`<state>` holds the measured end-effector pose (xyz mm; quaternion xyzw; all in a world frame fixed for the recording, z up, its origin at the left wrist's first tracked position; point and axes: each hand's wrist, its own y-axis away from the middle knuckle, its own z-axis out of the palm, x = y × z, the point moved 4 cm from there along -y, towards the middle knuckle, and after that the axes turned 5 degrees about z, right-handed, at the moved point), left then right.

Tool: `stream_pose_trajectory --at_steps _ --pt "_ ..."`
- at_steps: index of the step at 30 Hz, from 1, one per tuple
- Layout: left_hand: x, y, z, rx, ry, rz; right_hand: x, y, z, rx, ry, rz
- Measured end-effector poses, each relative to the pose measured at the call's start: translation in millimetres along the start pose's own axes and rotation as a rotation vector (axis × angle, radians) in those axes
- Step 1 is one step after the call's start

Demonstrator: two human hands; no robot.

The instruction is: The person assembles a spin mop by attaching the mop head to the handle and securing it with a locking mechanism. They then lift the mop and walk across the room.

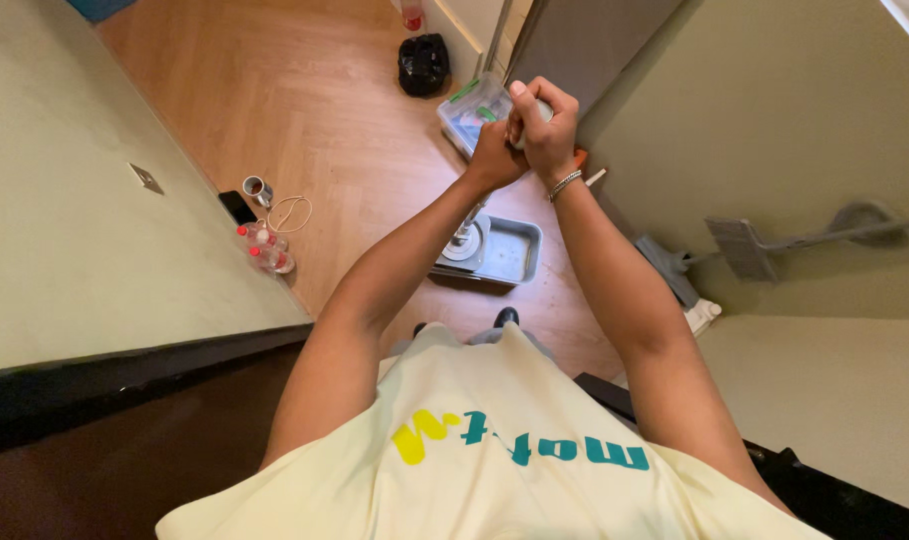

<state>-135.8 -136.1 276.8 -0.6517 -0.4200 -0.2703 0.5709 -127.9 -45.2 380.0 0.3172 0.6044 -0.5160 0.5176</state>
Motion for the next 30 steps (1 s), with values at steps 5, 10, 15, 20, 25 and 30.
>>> stream_pose_trajectory --at_steps 5,10,15,20,25,30 --pt "-2.1 -1.0 0.7 0.010 0.038 -0.026 -1.9 0.1 -0.3 -0.016 0.020 -0.008" --pt "1.0 3.5 5.5 0.009 -0.001 0.000 0.3 1.5 -6.9 -0.067 -0.003 -0.004" --pt "-1.0 9.3 8.5 0.027 -0.026 -0.021 6.2 3.1 -10.0 -0.092 0.005 0.037" --pt "-6.6 10.2 9.3 0.064 -0.128 0.004 11.5 2.0 -10.8 -0.136 -0.004 0.040" --pt "-11.5 13.7 15.4 0.072 -0.085 0.000 19.2 1.3 -17.7 -0.146 0.040 0.036" --pt "-11.1 13.2 15.8 0.099 -0.069 -0.053 25.2 0.6 -20.1 -0.137 -0.124 0.043"
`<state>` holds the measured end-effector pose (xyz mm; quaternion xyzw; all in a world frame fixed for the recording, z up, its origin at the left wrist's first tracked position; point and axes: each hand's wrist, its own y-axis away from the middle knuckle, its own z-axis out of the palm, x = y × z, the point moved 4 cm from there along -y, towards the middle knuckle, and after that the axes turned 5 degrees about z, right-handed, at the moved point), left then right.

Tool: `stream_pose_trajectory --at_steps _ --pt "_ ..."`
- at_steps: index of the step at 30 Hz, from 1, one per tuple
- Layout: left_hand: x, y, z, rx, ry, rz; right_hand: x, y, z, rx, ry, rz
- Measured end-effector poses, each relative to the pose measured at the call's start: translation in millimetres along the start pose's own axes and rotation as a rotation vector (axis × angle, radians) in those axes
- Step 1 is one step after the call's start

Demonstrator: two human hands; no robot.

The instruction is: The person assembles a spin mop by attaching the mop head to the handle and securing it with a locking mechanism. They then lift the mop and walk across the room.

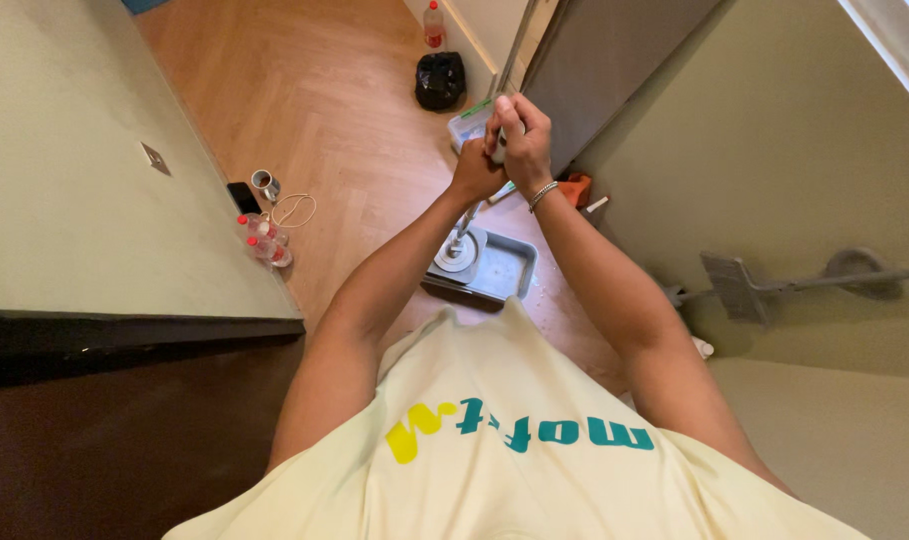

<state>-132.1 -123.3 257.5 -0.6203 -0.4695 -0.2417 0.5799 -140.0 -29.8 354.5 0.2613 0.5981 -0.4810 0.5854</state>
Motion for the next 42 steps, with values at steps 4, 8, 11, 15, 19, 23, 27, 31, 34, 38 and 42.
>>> stream_pose_trajectory --at_steps 4,8,11,15,19,23,27,31,34,38,42 --pt "-0.4 0.1 -2.4 -0.011 -0.059 -0.099 -2.6 0.2 -4.4 0.024 -0.050 -0.123" --pt "1.9 1.8 0.2 -0.009 -0.055 -0.077 1.0 2.7 -11.1 0.045 -0.163 -0.089" --pt "1.1 0.7 3.5 0.035 0.012 -0.064 4.0 3.2 -12.5 0.033 -0.164 -0.059" --pt "1.2 -2.0 5.9 0.037 -0.005 -0.008 6.9 3.6 -10.9 -0.011 -0.086 0.018" --pt "-0.2 -0.9 5.5 0.067 0.134 0.005 5.9 3.4 -12.6 0.003 -0.012 0.058" --pt "-5.5 1.0 6.0 0.016 0.016 -0.045 3.3 2.5 -8.6 -0.049 -0.010 0.038" --pt "-8.6 4.0 2.3 -0.001 -0.014 -0.049 2.3 3.1 -3.8 -0.044 0.043 0.026" --pt "-7.3 9.2 -2.8 0.006 0.007 -0.025 0.0 5.5 2.6 -0.048 0.131 -0.024" --pt "-6.4 11.6 -3.9 0.002 0.075 -0.032 -1.0 6.7 6.1 -0.034 0.200 -0.023" --pt "-5.2 11.0 -5.3 0.023 0.145 0.011 -2.6 4.9 10.1 -0.025 0.156 0.007" --pt "-6.6 10.8 -6.5 0.011 0.026 -0.028 -4.1 4.5 12.8 -0.030 0.113 0.043"
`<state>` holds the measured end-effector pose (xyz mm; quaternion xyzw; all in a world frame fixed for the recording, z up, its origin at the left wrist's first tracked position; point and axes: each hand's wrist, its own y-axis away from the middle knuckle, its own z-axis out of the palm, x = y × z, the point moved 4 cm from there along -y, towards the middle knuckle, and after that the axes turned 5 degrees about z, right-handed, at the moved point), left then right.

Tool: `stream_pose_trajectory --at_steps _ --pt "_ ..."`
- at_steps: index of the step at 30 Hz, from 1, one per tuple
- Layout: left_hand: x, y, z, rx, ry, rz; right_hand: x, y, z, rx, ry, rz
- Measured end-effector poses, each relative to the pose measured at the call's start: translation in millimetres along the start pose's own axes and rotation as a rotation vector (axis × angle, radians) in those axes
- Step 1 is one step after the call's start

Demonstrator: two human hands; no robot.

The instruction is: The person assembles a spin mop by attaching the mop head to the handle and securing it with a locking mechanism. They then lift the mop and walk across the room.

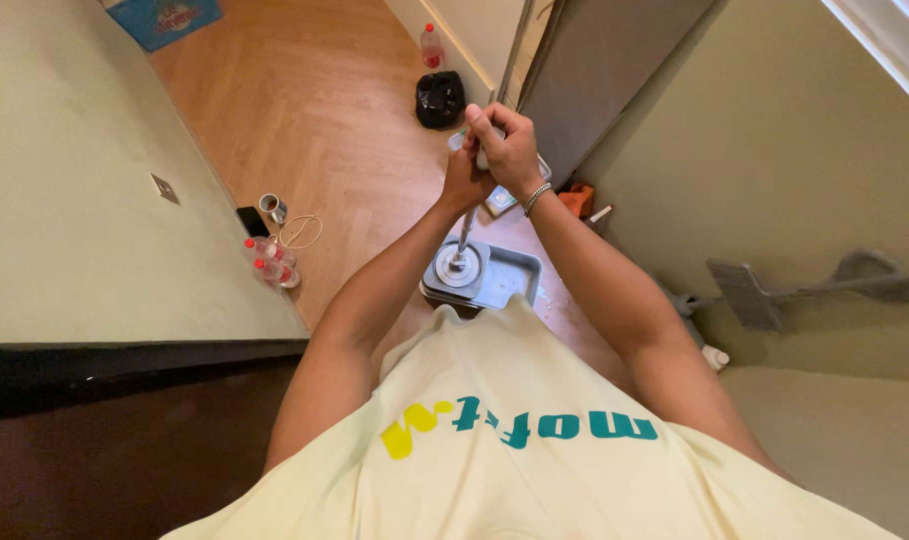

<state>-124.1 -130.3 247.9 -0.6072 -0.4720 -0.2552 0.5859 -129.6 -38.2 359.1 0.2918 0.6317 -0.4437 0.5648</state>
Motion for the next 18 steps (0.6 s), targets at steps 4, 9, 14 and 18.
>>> stream_pose_trajectory --at_steps 4,9,14,18 --pt "1.4 2.4 -3.3 0.005 -0.044 -0.008 1.8 2.1 3.3 0.011 -0.011 0.026" --pt "7.4 3.3 -5.2 0.014 -0.011 0.012 6.9 3.5 2.5 0.023 -0.011 -0.001" --pt "9.9 1.8 -2.4 0.015 -0.090 -0.020 17.6 -1.9 -16.3 0.096 -0.259 0.027" --pt "12.4 -1.9 -2.7 0.003 -0.097 -0.039 30.6 -8.7 -38.6 0.212 -0.478 0.030"
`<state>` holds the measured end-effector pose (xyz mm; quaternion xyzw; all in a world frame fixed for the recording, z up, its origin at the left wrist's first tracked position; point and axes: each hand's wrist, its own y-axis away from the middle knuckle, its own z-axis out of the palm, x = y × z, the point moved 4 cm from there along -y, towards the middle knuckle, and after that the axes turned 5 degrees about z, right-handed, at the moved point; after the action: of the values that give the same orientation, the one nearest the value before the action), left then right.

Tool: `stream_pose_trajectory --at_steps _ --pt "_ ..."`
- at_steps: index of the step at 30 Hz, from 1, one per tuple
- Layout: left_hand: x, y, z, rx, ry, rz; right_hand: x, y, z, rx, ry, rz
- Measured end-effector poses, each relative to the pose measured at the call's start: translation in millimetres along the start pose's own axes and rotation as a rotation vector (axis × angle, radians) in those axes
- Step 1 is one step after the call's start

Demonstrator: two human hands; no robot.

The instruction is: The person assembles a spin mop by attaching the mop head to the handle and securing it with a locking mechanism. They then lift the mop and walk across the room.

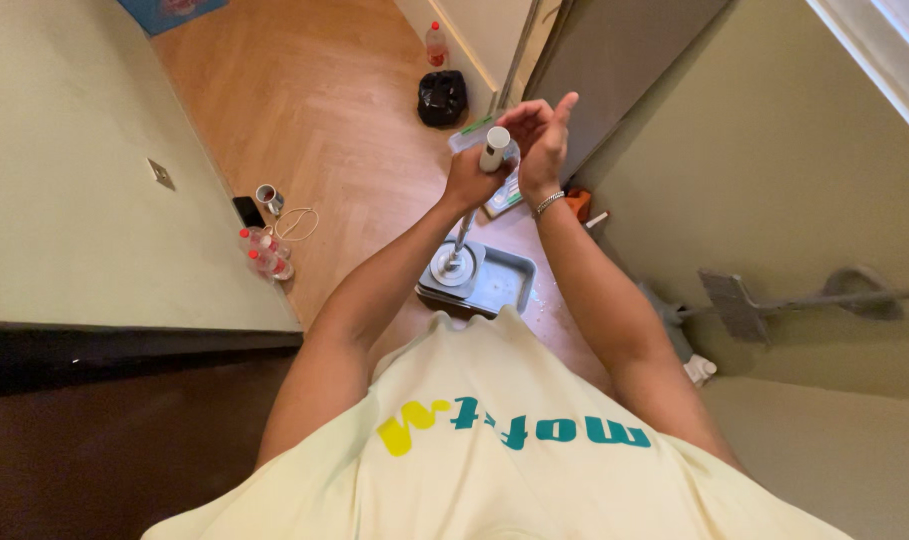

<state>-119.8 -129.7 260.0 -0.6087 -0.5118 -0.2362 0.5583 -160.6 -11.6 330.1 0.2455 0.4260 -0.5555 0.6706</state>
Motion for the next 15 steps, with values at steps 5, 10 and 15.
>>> stream_pose_trajectory --at_steps 5,10,15 --pt "0.2 -0.2 2.0 -0.047 0.029 -0.106 0.0 -2.9 -29.2 0.139 -0.032 0.020" --pt "0.3 3.1 6.9 -0.026 0.073 -0.021 -1.4 5.9 -15.6 0.044 0.110 0.083" --pt "-9.4 -3.8 12.7 0.017 0.095 0.015 -9.2 14.9 22.4 -0.109 0.322 0.066"
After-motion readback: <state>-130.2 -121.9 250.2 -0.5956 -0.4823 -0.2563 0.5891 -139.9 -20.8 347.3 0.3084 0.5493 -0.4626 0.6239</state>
